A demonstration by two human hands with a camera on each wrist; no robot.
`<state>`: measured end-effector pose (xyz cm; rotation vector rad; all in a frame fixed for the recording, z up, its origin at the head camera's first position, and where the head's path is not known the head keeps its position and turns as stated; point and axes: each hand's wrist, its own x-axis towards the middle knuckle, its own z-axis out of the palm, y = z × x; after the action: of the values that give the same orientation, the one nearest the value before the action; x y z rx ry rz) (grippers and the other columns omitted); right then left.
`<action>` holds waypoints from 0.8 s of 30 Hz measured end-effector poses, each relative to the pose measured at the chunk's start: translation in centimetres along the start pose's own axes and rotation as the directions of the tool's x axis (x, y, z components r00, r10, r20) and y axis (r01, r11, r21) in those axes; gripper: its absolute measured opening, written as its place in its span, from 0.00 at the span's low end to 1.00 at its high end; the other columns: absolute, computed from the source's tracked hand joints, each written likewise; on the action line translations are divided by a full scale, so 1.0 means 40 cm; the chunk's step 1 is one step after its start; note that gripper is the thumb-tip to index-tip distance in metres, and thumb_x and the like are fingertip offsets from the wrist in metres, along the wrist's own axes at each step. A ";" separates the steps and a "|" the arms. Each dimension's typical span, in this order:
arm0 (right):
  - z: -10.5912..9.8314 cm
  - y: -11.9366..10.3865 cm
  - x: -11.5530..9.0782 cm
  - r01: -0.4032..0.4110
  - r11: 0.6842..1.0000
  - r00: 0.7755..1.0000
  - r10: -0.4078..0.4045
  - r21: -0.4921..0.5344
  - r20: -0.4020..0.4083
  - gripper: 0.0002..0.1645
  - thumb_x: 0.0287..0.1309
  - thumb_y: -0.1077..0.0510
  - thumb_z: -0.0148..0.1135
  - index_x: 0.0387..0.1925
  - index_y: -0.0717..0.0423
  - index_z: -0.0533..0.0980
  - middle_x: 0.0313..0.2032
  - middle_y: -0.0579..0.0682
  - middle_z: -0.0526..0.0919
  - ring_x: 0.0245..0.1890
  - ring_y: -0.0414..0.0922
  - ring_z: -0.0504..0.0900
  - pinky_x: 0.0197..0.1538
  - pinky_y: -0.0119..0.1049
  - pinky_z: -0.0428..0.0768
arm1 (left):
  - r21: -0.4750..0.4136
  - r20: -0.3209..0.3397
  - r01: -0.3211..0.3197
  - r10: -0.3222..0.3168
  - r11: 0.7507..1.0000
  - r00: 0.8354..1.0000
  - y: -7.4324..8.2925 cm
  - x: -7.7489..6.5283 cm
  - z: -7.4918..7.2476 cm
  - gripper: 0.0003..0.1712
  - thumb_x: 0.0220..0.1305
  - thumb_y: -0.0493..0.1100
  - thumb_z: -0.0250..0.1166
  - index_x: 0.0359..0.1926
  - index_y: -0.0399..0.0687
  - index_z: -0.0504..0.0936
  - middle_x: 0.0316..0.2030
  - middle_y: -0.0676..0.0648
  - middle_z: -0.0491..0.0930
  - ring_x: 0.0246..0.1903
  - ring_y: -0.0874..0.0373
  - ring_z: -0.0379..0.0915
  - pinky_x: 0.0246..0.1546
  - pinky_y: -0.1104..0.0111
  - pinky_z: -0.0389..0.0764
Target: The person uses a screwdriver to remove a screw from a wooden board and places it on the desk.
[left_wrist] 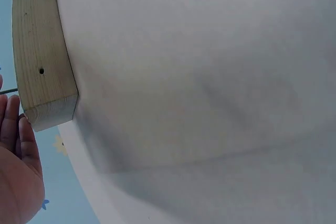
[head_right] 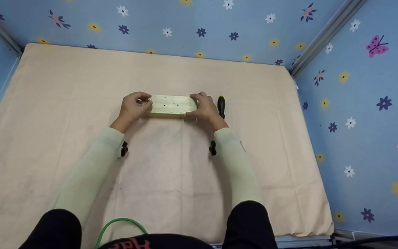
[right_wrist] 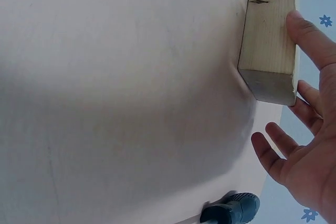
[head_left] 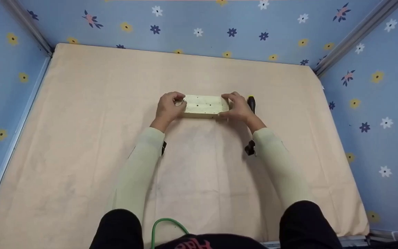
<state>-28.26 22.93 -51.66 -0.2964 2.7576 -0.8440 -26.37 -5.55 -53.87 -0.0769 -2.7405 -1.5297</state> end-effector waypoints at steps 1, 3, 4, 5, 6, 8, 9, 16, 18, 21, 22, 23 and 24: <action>0.000 -0.001 0.000 -0.002 1.000 1.000 0.002 0.007 0.001 0.46 0.42 0.47 0.77 0.65 0.47 0.69 0.58 0.51 0.72 0.62 0.53 0.68 0.66 0.50 0.69 | 0.007 -0.002 0.002 -0.002 1.000 1.000 0.001 0.001 0.000 0.14 0.60 0.45 0.63 0.45 0.47 0.84 0.42 0.49 0.82 0.45 0.57 0.74 0.51 0.65 0.77; -0.001 -0.003 0.000 -0.006 1.000 1.000 0.006 0.023 0.003 0.47 0.41 0.47 0.77 0.65 0.47 0.69 0.58 0.50 0.71 0.62 0.53 0.68 0.66 0.50 0.69 | 0.019 -0.004 0.013 -0.013 1.000 1.000 0.003 0.003 0.001 0.13 0.60 0.45 0.62 0.45 0.48 0.85 0.41 0.49 0.82 0.44 0.57 0.74 0.50 0.64 0.76; 0.000 -0.003 0.000 -0.009 1.000 1.000 0.008 0.028 0.005 0.47 0.41 0.47 0.77 0.65 0.47 0.69 0.58 0.50 0.71 0.63 0.53 0.68 0.66 0.50 0.69 | 0.022 -0.005 0.022 -0.022 1.000 1.000 0.004 0.004 0.001 0.13 0.60 0.45 0.61 0.44 0.49 0.85 0.40 0.50 0.82 0.43 0.57 0.73 0.50 0.64 0.76; 0.000 -0.004 0.001 -0.010 0.999 1.000 0.009 0.032 0.007 0.47 0.41 0.47 0.77 0.65 0.47 0.69 0.59 0.50 0.71 0.63 0.53 0.68 0.66 0.50 0.69 | 0.025 -0.007 0.029 -0.029 0.999 1.000 0.004 0.005 0.001 0.12 0.60 0.44 0.61 0.43 0.49 0.86 0.40 0.50 0.82 0.43 0.57 0.73 0.49 0.64 0.76; 0.000 -0.003 0.001 -0.011 0.999 1.000 0.011 0.034 0.008 0.47 0.41 0.48 0.77 0.66 0.47 0.69 0.59 0.50 0.71 0.63 0.53 0.68 0.66 0.50 0.69 | 0.028 -0.009 0.036 -0.036 0.999 0.999 0.004 0.006 0.001 0.12 0.60 0.44 0.61 0.42 0.50 0.86 0.39 0.50 0.82 0.42 0.57 0.73 0.48 0.64 0.76; 0.001 -0.003 0.002 -0.012 0.999 1.000 0.012 0.041 0.009 0.47 0.42 0.48 0.77 0.66 0.47 0.69 0.59 0.50 0.71 0.63 0.53 0.68 0.66 0.50 0.69 | 0.031 -0.013 0.047 -0.047 0.998 0.999 0.005 0.007 0.001 0.11 0.60 0.44 0.60 0.40 0.50 0.87 0.38 0.51 0.82 0.41 0.58 0.73 0.46 0.65 0.76; 0.002 -0.002 0.002 -0.013 0.999 1.000 0.013 0.044 0.009 0.47 0.42 0.48 0.77 0.66 0.47 0.69 0.59 0.50 0.71 0.63 0.53 0.68 0.66 0.50 0.69 | 0.032 -0.018 0.046 -0.046 0.998 0.999 0.005 0.007 0.002 0.11 0.60 0.44 0.60 0.40 0.50 0.87 0.38 0.51 0.82 0.41 0.58 0.73 0.46 0.65 0.77; 0.002 0.003 0.004 -0.002 0.999 1.000 0.001 0.052 0.014 0.48 0.42 0.49 0.78 0.66 0.49 0.68 0.60 0.52 0.71 0.64 0.55 0.69 0.67 0.48 0.70 | 0.032 -0.038 0.017 -0.015 0.999 0.999 0.007 0.003 0.005 0.10 0.60 0.43 0.61 0.38 0.48 0.87 0.37 0.49 0.84 0.39 0.57 0.76 0.44 0.65 0.78; 0.001 0.003 0.004 0.000 0.999 1.000 0.000 0.052 0.014 0.48 0.42 0.50 0.78 0.66 0.50 0.68 0.60 0.52 0.71 0.64 0.55 0.69 0.67 0.47 0.70 | 0.041 -0.043 0.014 -0.012 0.999 0.999 0.008 0.001 0.006 0.10 0.61 0.43 0.61 0.38 0.48 0.87 0.37 0.49 0.84 0.39 0.57 0.77 0.44 0.65 0.79; 0.000 0.001 0.003 -0.009 0.999 1.000 0.008 0.051 0.015 0.48 0.42 0.50 0.78 0.66 0.49 0.68 0.60 0.52 0.71 0.64 0.54 0.69 0.67 0.47 0.70 | 0.061 -0.053 0.006 -0.003 0.998 0.999 0.009 -0.002 0.007 0.09 0.62 0.44 0.61 0.39 0.49 0.86 0.37 0.49 0.84 0.39 0.57 0.78 0.44 0.65 0.79; 0.000 0.000 0.002 -0.014 0.999 1.000 0.013 0.049 0.017 0.48 0.42 0.50 0.78 0.66 0.48 0.68 0.60 0.51 0.71 0.64 0.54 0.69 0.67 0.47 0.70 | 0.060 -0.061 0.007 -0.003 0.998 0.998 0.010 -0.003 0.006 0.09 0.62 0.45 0.62 0.39 0.49 0.86 0.37 0.49 0.85 0.39 0.57 0.78 0.44 0.65 0.79; 0.000 -0.001 0.002 -0.020 0.999 1.000 0.019 0.045 0.020 0.48 0.41 0.50 0.78 0.66 0.48 0.68 0.60 0.51 0.70 0.64 0.54 0.69 0.67 0.48 0.70 | 0.057 -0.072 0.011 -0.007 0.998 0.997 0.012 -0.004 0.005 0.09 0.63 0.45 0.62 0.39 0.49 0.86 0.37 0.49 0.85 0.38 0.58 0.78 0.43 0.66 0.80; -0.001 -0.002 0.003 -0.025 0.999 0.999 0.025 0.041 0.022 0.48 0.41 0.49 0.78 0.66 0.47 0.68 0.60 0.51 0.70 0.64 0.54 0.68 0.67 0.48 0.70 | 0.057 -0.082 0.015 -0.011 0.998 0.997 0.014 -0.004 0.004 0.09 0.63 0.46 0.62 0.38 0.49 0.86 0.36 0.50 0.85 0.37 0.58 0.78 0.42 0.67 0.79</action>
<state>-28.36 22.84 -51.61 -0.2612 2.7145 -0.8854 -26.17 -5.11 -53.48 0.0032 -2.7242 -1.4223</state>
